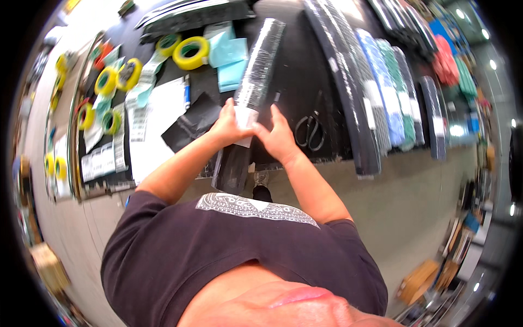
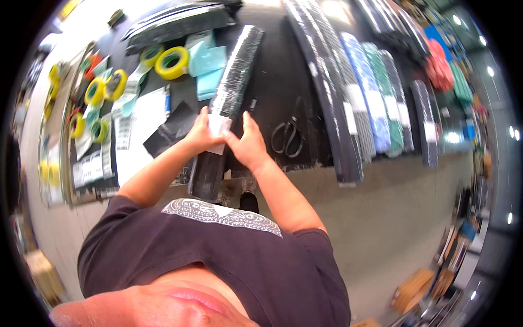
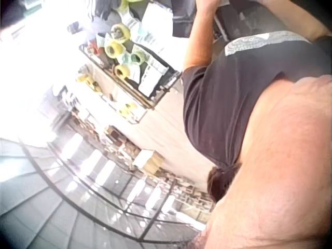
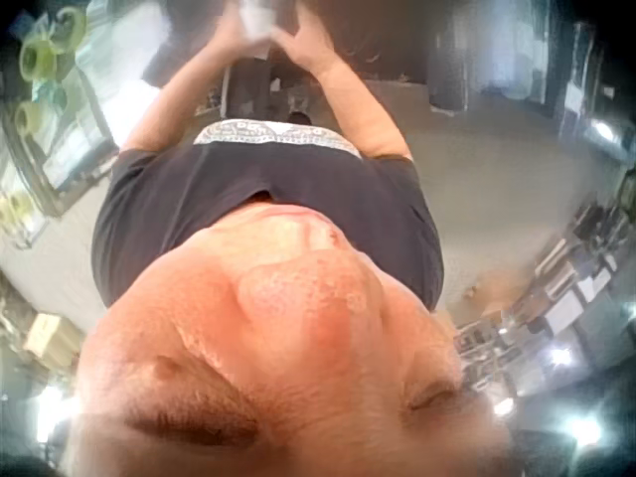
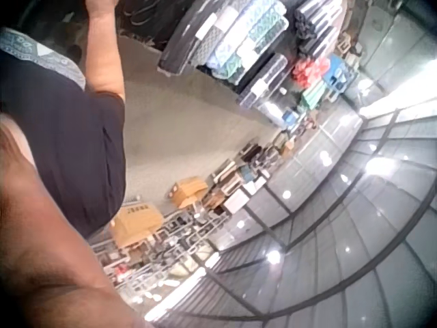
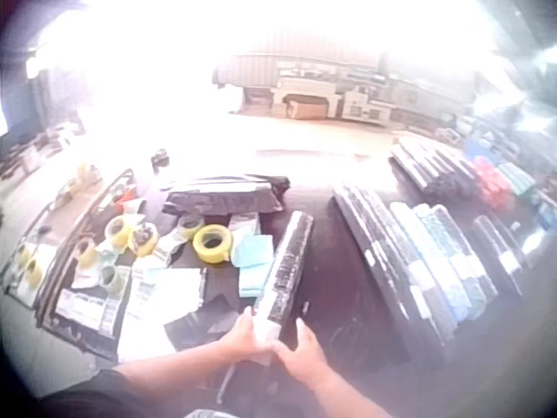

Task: The person uses scissors to cut open a black plastic mailer, removes a cylindrical object wrapped in plastic, and places it into a new black mailer. They then seal the new mailer and affix a shipping label to it.

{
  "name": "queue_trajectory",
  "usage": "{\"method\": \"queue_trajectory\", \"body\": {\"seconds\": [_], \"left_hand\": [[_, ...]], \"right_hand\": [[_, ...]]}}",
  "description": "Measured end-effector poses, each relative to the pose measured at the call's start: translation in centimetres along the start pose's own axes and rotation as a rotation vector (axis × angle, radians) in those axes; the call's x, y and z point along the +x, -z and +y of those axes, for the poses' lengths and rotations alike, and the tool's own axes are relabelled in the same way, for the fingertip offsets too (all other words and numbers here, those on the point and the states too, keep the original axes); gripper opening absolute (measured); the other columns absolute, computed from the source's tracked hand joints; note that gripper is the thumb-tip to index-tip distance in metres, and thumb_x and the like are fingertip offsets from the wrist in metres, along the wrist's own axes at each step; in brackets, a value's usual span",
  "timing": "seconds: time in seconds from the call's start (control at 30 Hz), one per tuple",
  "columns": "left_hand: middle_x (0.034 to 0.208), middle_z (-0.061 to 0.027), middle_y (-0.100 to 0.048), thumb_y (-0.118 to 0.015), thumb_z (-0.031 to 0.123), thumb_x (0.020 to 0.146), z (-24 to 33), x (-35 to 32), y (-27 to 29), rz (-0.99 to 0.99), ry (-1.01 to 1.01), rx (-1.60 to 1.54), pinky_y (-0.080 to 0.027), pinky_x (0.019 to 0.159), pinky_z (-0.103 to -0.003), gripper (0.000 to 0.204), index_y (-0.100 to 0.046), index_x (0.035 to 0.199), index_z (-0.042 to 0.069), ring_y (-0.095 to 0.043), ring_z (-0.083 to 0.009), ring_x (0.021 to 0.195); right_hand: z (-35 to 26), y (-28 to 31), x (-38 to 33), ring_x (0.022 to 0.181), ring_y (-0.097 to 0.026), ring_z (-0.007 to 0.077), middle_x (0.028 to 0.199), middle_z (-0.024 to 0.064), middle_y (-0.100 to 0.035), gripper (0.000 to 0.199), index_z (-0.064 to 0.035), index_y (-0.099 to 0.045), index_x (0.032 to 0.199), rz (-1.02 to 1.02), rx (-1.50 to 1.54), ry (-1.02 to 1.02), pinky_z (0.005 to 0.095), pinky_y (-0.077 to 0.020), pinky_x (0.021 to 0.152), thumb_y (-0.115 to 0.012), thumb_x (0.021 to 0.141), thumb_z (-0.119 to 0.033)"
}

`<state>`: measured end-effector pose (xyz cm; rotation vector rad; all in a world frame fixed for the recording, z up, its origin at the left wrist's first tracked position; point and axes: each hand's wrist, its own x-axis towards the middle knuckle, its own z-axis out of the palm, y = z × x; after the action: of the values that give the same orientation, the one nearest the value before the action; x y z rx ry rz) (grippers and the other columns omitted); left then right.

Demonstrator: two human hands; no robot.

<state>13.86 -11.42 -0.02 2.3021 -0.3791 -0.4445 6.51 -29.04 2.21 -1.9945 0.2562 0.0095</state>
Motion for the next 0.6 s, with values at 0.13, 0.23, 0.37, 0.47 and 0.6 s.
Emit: {"method": "queue_trajectory", "body": {"seconds": [0.13,0.23,0.37,0.47,0.6], "left_hand": [[0.149,-0.0311,-0.027,-0.086,0.039,0.067,-1.5,-3.0,-0.3,0.049,-0.253,0.024,-0.023,0.117,-0.044,0.113,-0.021,0.145,-0.011,-0.026,-0.0419,0.142],[0.154,-0.0341,-0.018,-0.082,0.040,0.073,-1.8,-4.6,-1.1,0.014,-0.129,-0.049,-0.014,0.120,-0.043,0.117,-0.012,0.148,-0.014,-0.015,-0.0423,0.146],[0.156,-0.0319,-0.013,-0.083,0.034,0.074,3.5,-4.9,0.0,0.379,-0.409,0.310,-0.016,0.119,-0.047,0.109,-0.018,0.148,-0.012,-0.013,-0.0447,0.146],[0.159,-0.0269,-0.012,-0.078,0.039,0.080,12.2,-5.2,-1.0,0.630,-0.848,0.289,-0.012,0.117,-0.055,0.102,-0.018,0.153,0.002,-0.010,-0.0465,0.146],[0.130,-0.0178,-0.057,-0.076,0.021,0.080,25.8,-7.6,-10.6,0.439,-1.334,0.013,-0.029,0.110,-0.055,0.036,-0.059,0.106,0.003,-0.041,-0.0460,0.132]], "right_hand": [[1.7,1.7,-8.9,0.127,-0.049,0.0340,0.139,0.0235,-0.047,0.068,0.0047,-0.045,0.138,0.069,0.003,0.071,0.0384,-0.0425,0.106,-0.072,0.085,-0.027],[3.0,4.2,-15.2,0.122,-0.053,0.0303,0.135,0.0195,-0.051,0.060,0.0012,-0.051,0.134,0.056,-0.012,-0.071,0.0379,-0.0451,0.103,-0.072,0.085,-0.026],[8.5,8.2,-23.4,0.127,-0.050,0.0322,0.138,0.0196,-0.051,0.060,-0.0009,-0.052,0.134,0.196,-0.125,-0.321,0.0397,-0.0421,0.106,-0.068,0.086,-0.033],[14.0,11.3,-28.8,0.117,-0.056,0.0284,0.133,0.0180,-0.053,0.061,-0.0011,-0.051,0.136,0.268,-0.212,-0.607,0.0394,-0.0469,0.099,-0.068,0.087,-0.033],[19.4,17.8,-35.5,0.118,-0.056,0.0273,0.130,0.0181,-0.055,0.059,-0.0011,-0.053,0.134,0.442,-0.158,-0.626,0.0384,-0.0467,0.099,-0.068,0.087,-0.033]]}}
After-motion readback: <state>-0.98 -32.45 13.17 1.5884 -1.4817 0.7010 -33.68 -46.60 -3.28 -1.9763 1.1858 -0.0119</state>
